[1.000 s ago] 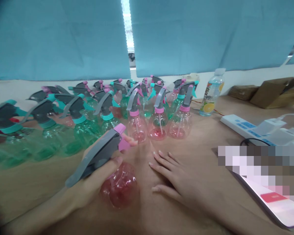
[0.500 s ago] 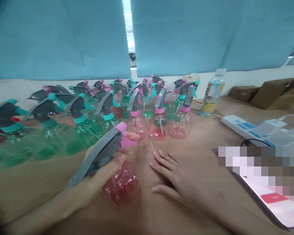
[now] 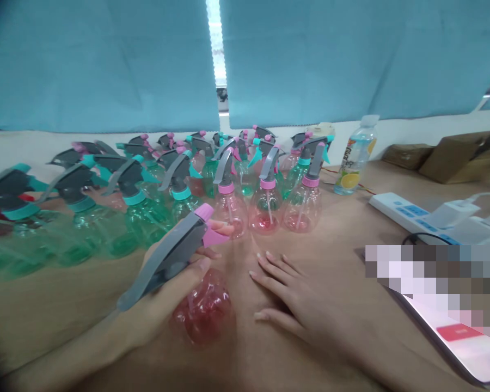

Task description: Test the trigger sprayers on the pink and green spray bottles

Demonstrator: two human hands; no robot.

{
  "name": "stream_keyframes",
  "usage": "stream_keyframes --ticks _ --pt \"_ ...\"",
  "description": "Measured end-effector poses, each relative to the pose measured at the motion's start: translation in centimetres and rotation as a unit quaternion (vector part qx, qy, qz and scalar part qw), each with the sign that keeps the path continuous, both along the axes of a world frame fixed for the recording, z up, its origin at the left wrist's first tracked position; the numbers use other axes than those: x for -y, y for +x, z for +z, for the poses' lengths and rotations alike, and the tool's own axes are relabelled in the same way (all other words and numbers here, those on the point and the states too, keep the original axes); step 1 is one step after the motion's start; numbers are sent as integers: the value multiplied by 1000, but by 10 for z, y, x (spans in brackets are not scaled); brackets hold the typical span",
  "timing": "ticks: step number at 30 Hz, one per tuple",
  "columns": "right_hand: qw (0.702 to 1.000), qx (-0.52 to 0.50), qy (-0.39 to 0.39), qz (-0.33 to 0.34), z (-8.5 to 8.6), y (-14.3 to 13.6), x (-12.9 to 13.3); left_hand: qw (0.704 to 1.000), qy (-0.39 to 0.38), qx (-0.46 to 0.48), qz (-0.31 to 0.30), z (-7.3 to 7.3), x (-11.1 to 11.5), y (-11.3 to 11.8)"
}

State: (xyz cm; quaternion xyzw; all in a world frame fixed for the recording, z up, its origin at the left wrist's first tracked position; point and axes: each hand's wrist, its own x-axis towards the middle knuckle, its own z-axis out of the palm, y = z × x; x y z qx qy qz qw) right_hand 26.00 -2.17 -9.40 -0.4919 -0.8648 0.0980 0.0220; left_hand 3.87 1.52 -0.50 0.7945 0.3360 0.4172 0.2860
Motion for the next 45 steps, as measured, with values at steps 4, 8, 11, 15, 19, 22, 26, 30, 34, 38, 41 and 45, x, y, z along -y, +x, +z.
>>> stream_keyframes --ticks 4,8,11,15,19,22,26,30,34,38,41,45 --pt "1000 -5 1 0 0 1 0 1000 -12 2 -3 1 0 1" --pt "1000 -6 -8 2 2 1 0 1000 -19 2 6 2 0 2" --pt "1000 -9 -4 -3 1 0 0 1000 -22 0 10 2 0 2" --pt "1000 -12 -1 0 -1 0 0 1000 -24 6 0 2 0 1" --pt "1000 -9 -6 2 1 1 -1 1000 -30 5 7 3 2 1" --pt "1000 -7 -14 -1 3 0 -1 999 -38 12 -4 5 3 1" --pt "1000 -13 -19 -3 2 0 -1 998 -54 18 -25 5 4 1" --pt "999 -35 -7 -6 -2 1 -2 999 -43 19 -22 3 2 0" --pt "997 -74 -5 -12 -2 1 -1 999 -38 20 -17 0 1 -1" --pt "996 -85 -9 -13 0 0 0 999 -50 20 -6 3 3 -2" --pt "995 -97 -4 -8 -1 1 0 999 -46 14 -13 6 5 -2" --pt "994 -110 2 -8 -3 3 0 999 -45 6 23 4 5 -1"
